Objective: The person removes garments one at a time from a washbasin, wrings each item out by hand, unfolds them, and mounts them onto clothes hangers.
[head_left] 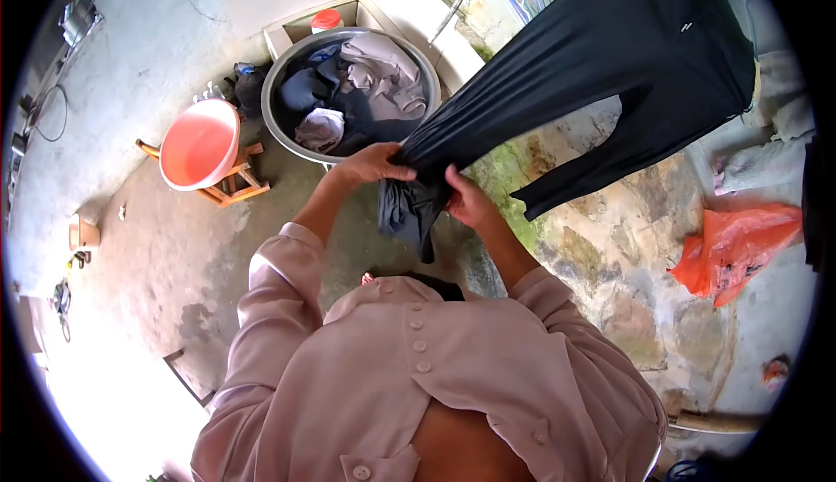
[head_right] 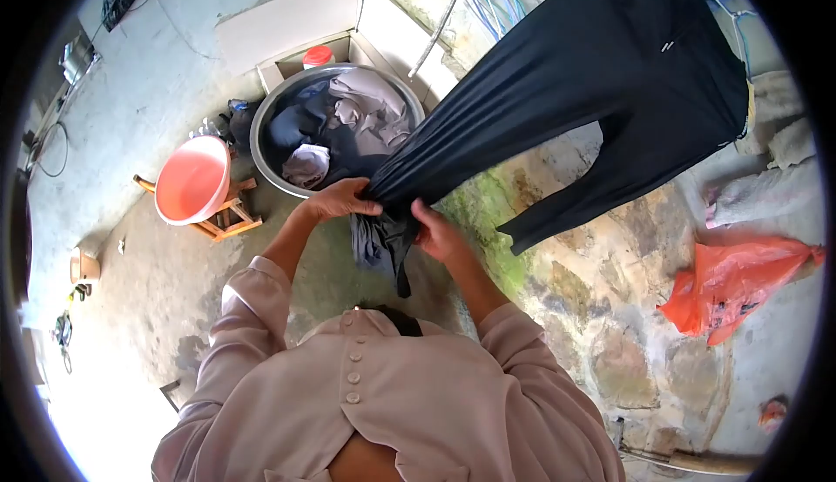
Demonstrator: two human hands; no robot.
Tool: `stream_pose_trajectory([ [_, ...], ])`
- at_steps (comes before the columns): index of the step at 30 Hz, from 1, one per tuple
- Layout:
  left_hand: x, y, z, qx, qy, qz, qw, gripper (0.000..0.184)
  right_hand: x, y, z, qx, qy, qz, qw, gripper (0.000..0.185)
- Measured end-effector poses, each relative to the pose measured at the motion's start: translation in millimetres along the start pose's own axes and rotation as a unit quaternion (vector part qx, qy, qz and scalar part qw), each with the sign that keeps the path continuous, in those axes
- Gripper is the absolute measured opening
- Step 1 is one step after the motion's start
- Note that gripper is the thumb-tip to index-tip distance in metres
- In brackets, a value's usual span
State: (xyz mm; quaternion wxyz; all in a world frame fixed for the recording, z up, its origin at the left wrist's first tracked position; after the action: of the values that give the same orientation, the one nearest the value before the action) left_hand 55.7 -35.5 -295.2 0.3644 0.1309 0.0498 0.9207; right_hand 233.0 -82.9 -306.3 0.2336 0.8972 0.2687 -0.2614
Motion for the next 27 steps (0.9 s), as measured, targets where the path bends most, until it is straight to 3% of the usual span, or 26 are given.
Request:
stream_pose_trajectory([
  [1, -10, -8, -18, 0.007, -0.084, -0.087, 0.993, 0.06, 2, -2, 10, -0.011, 0.055, -0.042, 0.998, 0.053],
  [2, -17, 7, 13, 0.02, -0.223, -0.087, 0.971, 0.044, 21, -4, 28, -0.062, 0.135, -0.028, 0.988, 0.058],
  [3, -16, 2, -13, 0.019, -0.174, -0.052, 0.983, 0.041, 30, -3, 27, -0.021, 0.274, 0.007, 0.961, 0.059],
  [5, -16, -10, -83, 0.016, -0.075, 0.02, 0.997, 0.037, 38, 1, 26, 0.063, 0.53, 0.075, 0.842, 0.059],
  [6, -14, 5, -57, 0.127, -0.143, 0.062, 0.98, 0.034, 51, -3, 38, 0.028, 0.546, 0.045, 0.836, 0.062],
  [9, -21, 21, -53, 0.108, -0.051, 0.18, 0.976, 0.047, 84, -6, 63, -0.029, 0.356, 0.035, 0.934, 0.059],
  [12, -36, 18, -65, 0.088, 0.045, 0.216, 0.971, 0.054, 82, 8, 70, 0.047, 0.056, 0.085, 0.994, 0.046],
  [14, -42, 19, -68, 0.077, 0.059, 0.261, 0.96, 0.053, 87, 14, 70, -0.009, 0.064, 0.124, 0.99, 0.036],
  [15, -54, 20, -46, 0.088, 0.031, 0.175, 0.98, 0.051, 94, 15, 72, -0.036, 0.067, 0.144, 0.987, 0.031],
  [17, -79, 24, -9, 0.102, -0.027, -0.011, 0.994, 0.05, 114, 11, 69, 0.004, 0.171, 0.163, 0.972, 0.029],
  [18, -80, 20, -40, 0.153, -0.12, -0.028, 0.981, 0.047, 131, 13, 70, 0.025, 0.221, 0.18, 0.958, 0.028],
  [20, -71, 20, -91, 0.196, -0.222, 0.001, 0.955, 0.04, 154, 7, 79, 0.065, 0.287, 0.169, 0.941, 0.031],
  [21, -68, 25, -96, 0.214, -0.197, 0.041, 0.956, 0.037, 144, 8, 71, 0.085, 0.32, 0.161, 0.93, 0.032],
  [22, -65, 31, -100, 0.232, -0.171, 0.082, 0.954, 0.035, 142, 15, 78, 0.045, 0.239, 0.162, 0.956, 0.03],
  [25, -62, 46, -142, 0.151, -0.141, 0.144, 0.968, 0.033, 127, 36, 80, 0.037, 0.098, 0.219, 0.97, 0.025],
  [26, -59, 51, -161, 0.175, -0.038, 0.164, 0.97, 0.032, 119, 40, 84, -0.018, 0.039, 0.174, 0.984, 0.02],
  [27, -58, 56, -175, 0.198, 0.064, 0.182, 0.961, 0.031, 121, 42, 86, -0.023, 0.07, 0.123, 0.99, 0.018],
])
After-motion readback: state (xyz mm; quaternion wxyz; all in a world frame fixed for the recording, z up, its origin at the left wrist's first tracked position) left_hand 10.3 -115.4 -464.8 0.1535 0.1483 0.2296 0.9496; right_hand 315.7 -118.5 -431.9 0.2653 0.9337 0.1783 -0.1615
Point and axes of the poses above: each hand's wrist, its own y-axis away from the middle knuckle, its own x-axis out of the back of the hand, z = x × y, the point moved 8 cm from there along -y, towards the middle knuckle, and after that the axes turned 12 degrees about -z, right-handed, at the moved point
